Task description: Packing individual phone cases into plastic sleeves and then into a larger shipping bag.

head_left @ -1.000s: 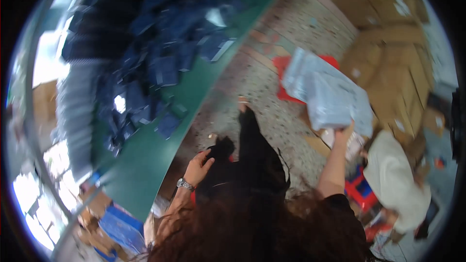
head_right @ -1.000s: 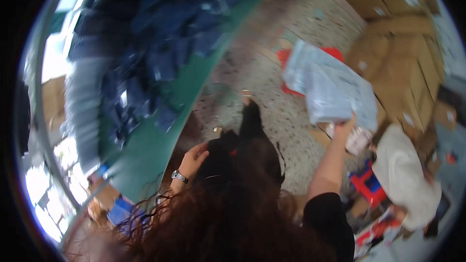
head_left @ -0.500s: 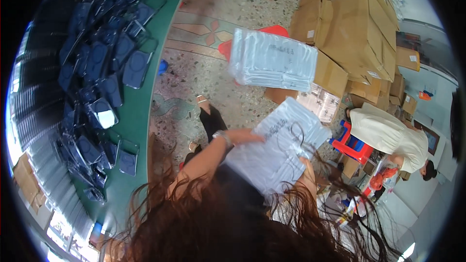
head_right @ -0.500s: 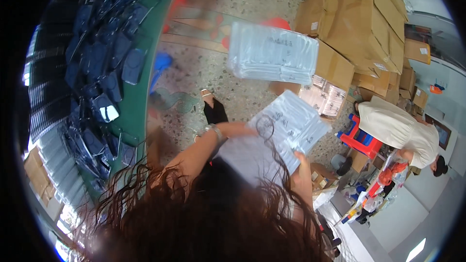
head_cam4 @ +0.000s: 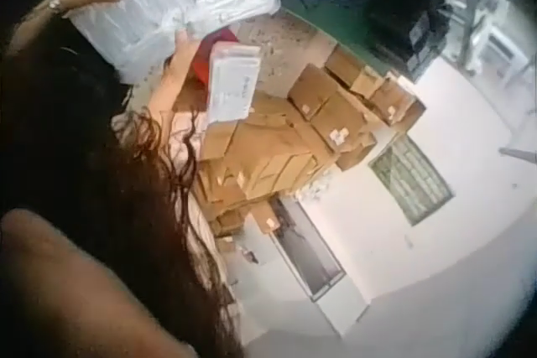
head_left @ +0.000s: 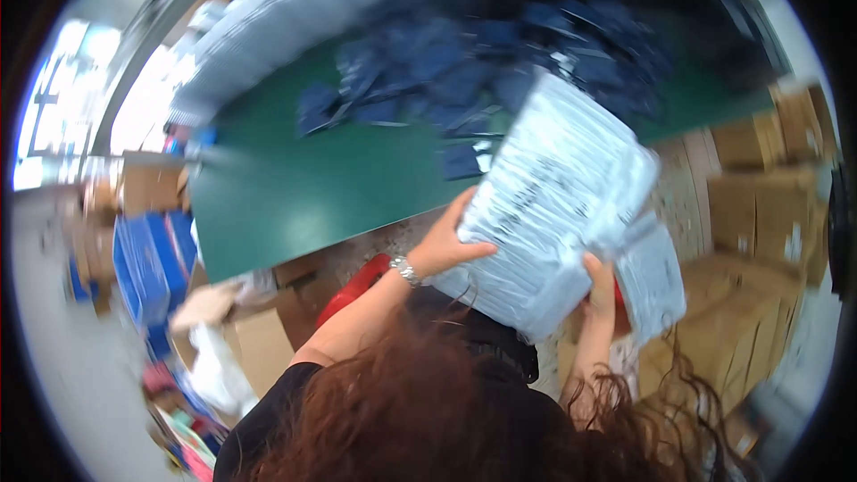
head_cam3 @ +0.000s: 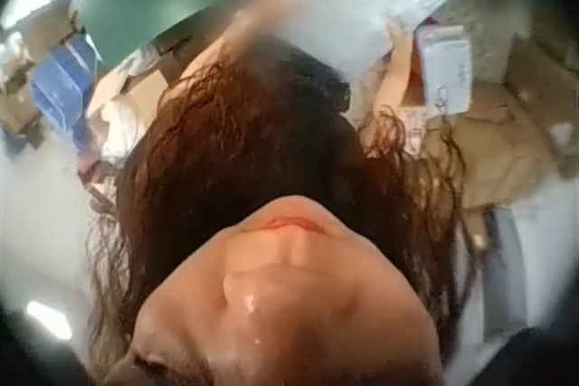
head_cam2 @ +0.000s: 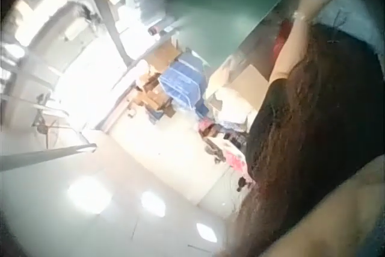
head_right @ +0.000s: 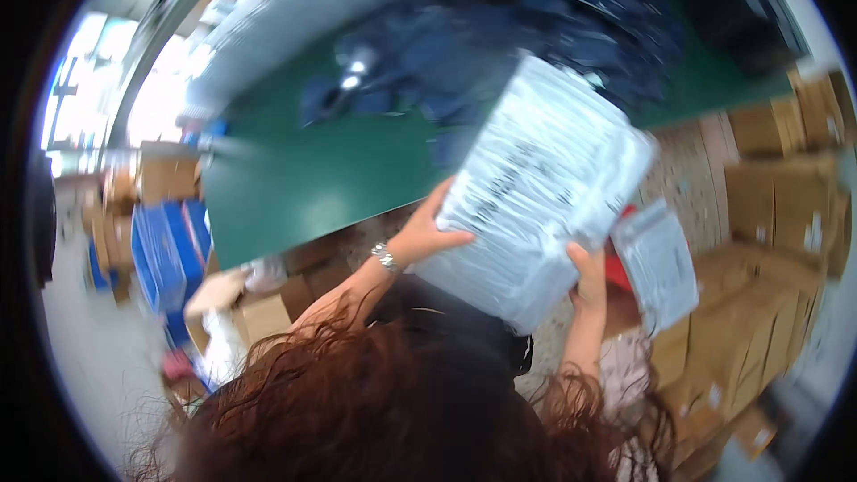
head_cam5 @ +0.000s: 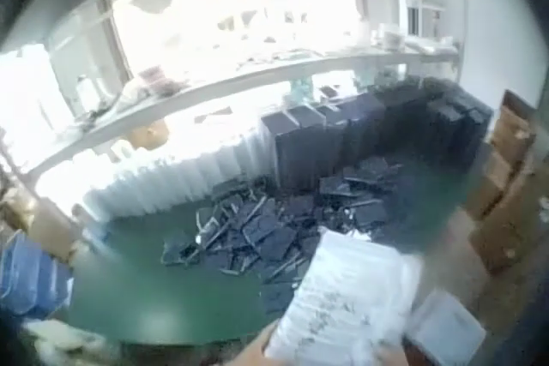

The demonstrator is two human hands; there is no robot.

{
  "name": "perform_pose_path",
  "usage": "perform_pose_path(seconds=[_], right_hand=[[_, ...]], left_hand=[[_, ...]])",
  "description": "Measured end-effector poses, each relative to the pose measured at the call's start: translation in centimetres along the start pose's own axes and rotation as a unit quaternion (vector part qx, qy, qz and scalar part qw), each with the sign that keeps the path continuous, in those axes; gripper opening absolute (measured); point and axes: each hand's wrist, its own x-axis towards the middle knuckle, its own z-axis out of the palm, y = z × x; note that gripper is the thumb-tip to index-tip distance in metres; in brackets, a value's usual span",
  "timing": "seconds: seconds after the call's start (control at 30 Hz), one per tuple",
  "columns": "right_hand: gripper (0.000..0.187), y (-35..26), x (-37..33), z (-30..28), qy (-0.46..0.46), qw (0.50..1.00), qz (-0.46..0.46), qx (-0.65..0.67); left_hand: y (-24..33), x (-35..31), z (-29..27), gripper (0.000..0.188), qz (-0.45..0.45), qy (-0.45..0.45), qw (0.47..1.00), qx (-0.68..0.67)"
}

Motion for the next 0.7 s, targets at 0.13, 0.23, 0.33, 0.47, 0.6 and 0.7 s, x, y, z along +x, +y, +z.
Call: perform_pose_path(seconds=[0.13,0.23,0.33,0.47,0.6,0.7], right_hand=[[0.076,8.8,3.2,16.1,-0.252,0.956,0.033,-0.148],[0.092,17.2,2.1,26.2,-0.361,0.900,0.038,-0.242],[0.097,22.5,1.2,32.9,-0.452,0.840,-0.012,-0.300],[0.105,25.2,-1.9,36.4,-0.490,0.658,-0.181,-0.542],[0.094,28.9,-1.1,39.8,-0.515,0.439,-0.398,-0.619],[0.057,29.4,2.6,42.7,-0.507,0.357,-0.501,-0.603]], left_hand=[[-3.5,-12.5,-13.0,0.083,-0.018,0.273,0.958,-0.090],[-8.0,-20.7,-19.8,0.067,0.008,0.422,0.891,-0.166],[-11.2,-25.0,-25.3,0.067,0.038,0.490,0.847,-0.201],[-13.1,-26.5,-31.9,0.074,0.004,0.618,0.768,-0.166],[-17.3,-28.2,-38.9,0.074,-0.155,0.713,0.666,0.154],[-12.2,-22.1,-38.0,0.070,-0.225,0.691,0.632,0.268]])
